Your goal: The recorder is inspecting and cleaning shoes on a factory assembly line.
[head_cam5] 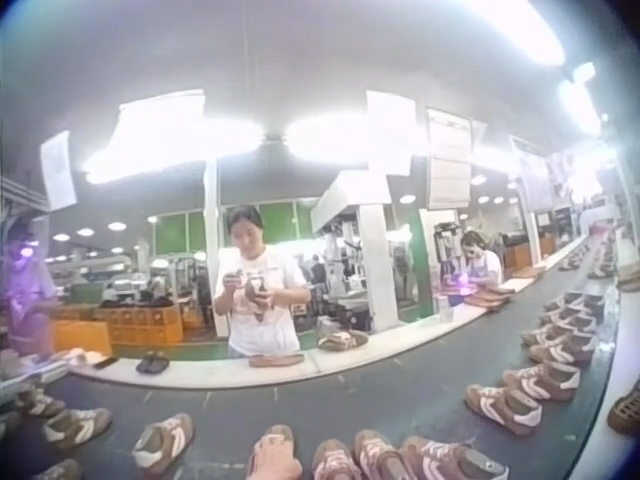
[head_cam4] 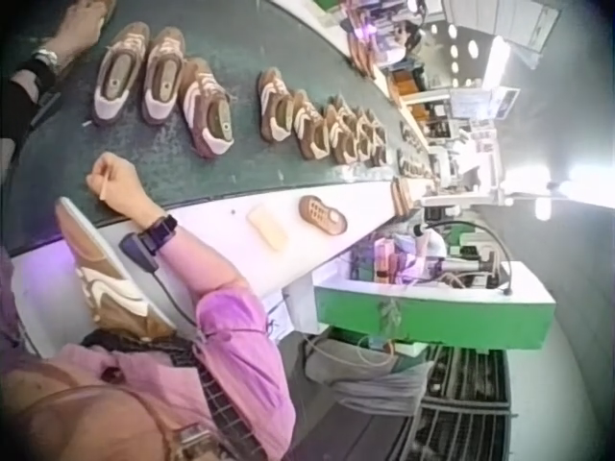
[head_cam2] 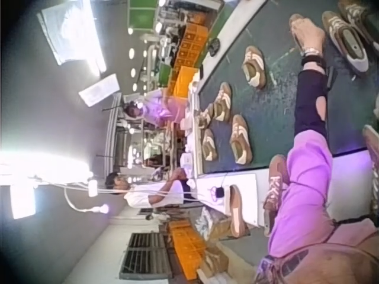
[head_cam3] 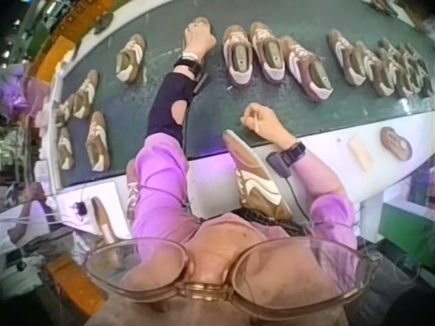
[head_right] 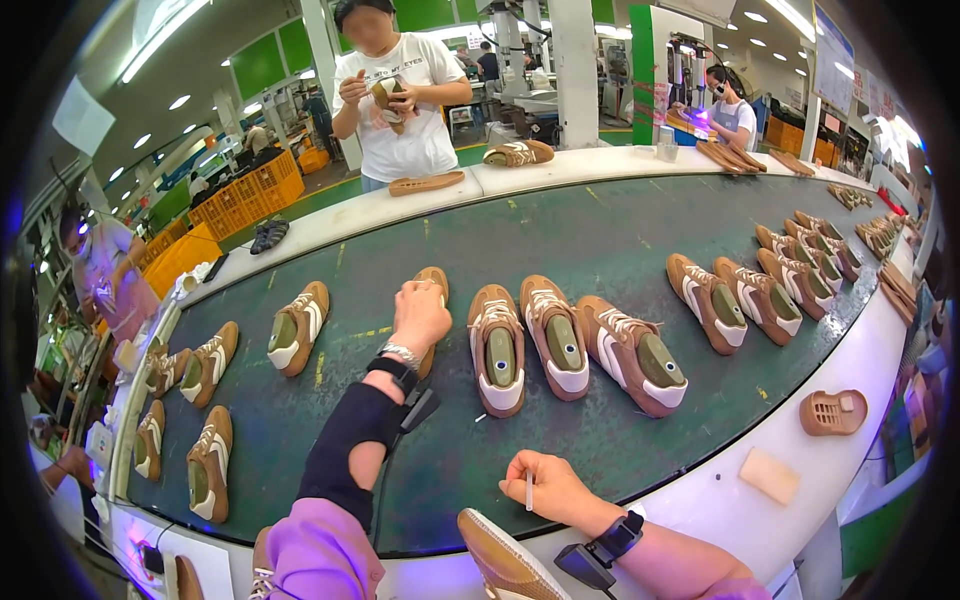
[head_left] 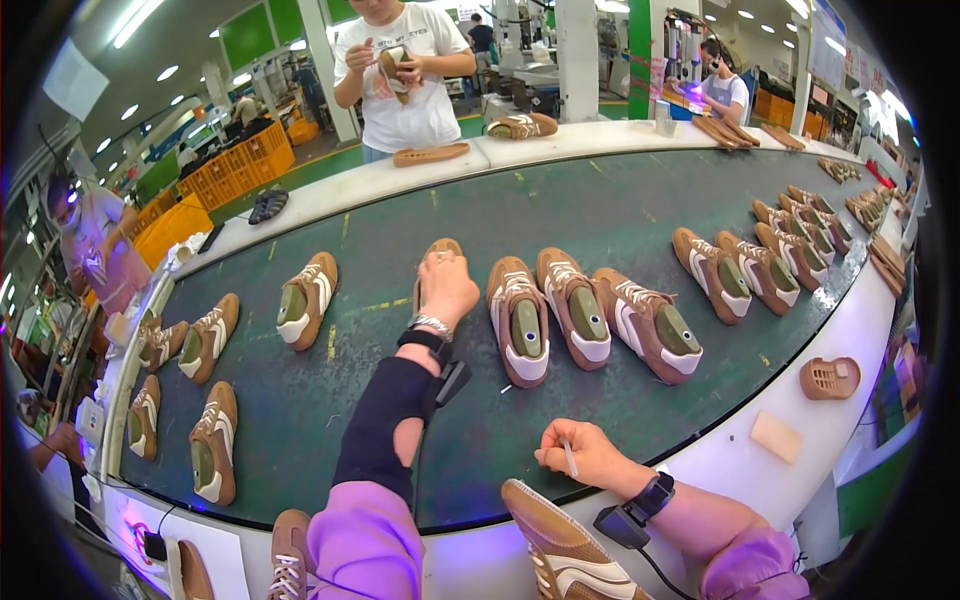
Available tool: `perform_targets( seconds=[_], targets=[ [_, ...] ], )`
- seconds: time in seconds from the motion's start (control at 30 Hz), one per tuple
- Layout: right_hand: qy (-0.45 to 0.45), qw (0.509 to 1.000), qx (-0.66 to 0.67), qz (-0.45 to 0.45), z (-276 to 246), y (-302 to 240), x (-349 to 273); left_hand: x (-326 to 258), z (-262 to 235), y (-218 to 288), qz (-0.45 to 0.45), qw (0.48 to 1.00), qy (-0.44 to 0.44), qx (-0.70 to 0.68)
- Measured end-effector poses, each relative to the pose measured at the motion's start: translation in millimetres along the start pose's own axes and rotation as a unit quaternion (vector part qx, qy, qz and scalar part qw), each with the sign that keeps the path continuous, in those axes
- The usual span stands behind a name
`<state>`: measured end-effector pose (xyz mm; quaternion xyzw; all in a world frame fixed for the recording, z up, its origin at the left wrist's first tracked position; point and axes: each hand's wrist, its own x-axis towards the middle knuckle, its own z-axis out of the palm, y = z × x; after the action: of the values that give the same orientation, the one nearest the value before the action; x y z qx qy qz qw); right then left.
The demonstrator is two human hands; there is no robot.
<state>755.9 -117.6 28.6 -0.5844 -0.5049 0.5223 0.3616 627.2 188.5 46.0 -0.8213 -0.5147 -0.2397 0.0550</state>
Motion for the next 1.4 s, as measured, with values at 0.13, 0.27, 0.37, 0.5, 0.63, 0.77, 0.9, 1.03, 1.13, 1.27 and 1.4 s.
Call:
perform_targets(
  seconds=[0.13,0.27,0.37,0.5,0.63,0.77,0.9,1.03,1.13,1.27,1.4],
  targets=[
    [-0.006,1.000,0.000,0.005,-3.9,7.2,-2.5,22.7,22.3,16.9,-0.007,0.992,-0.055,0.110],
    [-0.008,1.000,-0.008,0.010,-5.5,4.7,-7.0,40.7,42.6,13.6,-0.038,0.982,-0.045,0.178],
    [-0.009,1.000,-0.014,0.017,-6.6,-0.8,-7.7,46.0,45.9,13.0,-0.065,0.974,-0.076,0.203],
    [-0.026,0.999,-0.031,0.034,-9.8,-13.7,-12.1,44.7,46.9,11.7,-0.085,0.972,-0.078,0.204],
    [-0.019,0.999,-0.022,0.030,-15.1,-7.9,-12.4,46.6,38.7,26.9,-0.076,0.956,-0.137,0.247],
    [-0.013,0.999,-0.029,0.030,-20.6,-7.9,-16.5,59.5,31.3,28.8,-0.110,0.991,-0.076,0.021],
    [-0.032,0.999,-0.029,0.015,-14.4,-8.1,-9.6,100.9,32.0,-57.7,-0.386,0.672,0.205,-0.597],
    [-0.002,0.999,-0.045,0.023,-26.2,0.1,-12.4,67.9,-7.9,-32.9,-0.533,0.436,0.185,-0.701],
    [-0.029,0.999,-0.035,0.008,-17.8,-3.1,-12.5,52.8,-12.9,-81.9,-0.426,0.581,0.167,-0.673],
    [-0.011,1.000,-0.026,0.014,-26.0,-2.9,-14.9,7.4,-25.5,-43.2,-0.317,0.935,-0.072,-0.143],
    [-0.025,0.999,-0.034,0.013,-26.6,-4.3,-14.2,-49.1,-44.7,-44.1,-0.274,0.929,-0.205,-0.140]
  ],
)
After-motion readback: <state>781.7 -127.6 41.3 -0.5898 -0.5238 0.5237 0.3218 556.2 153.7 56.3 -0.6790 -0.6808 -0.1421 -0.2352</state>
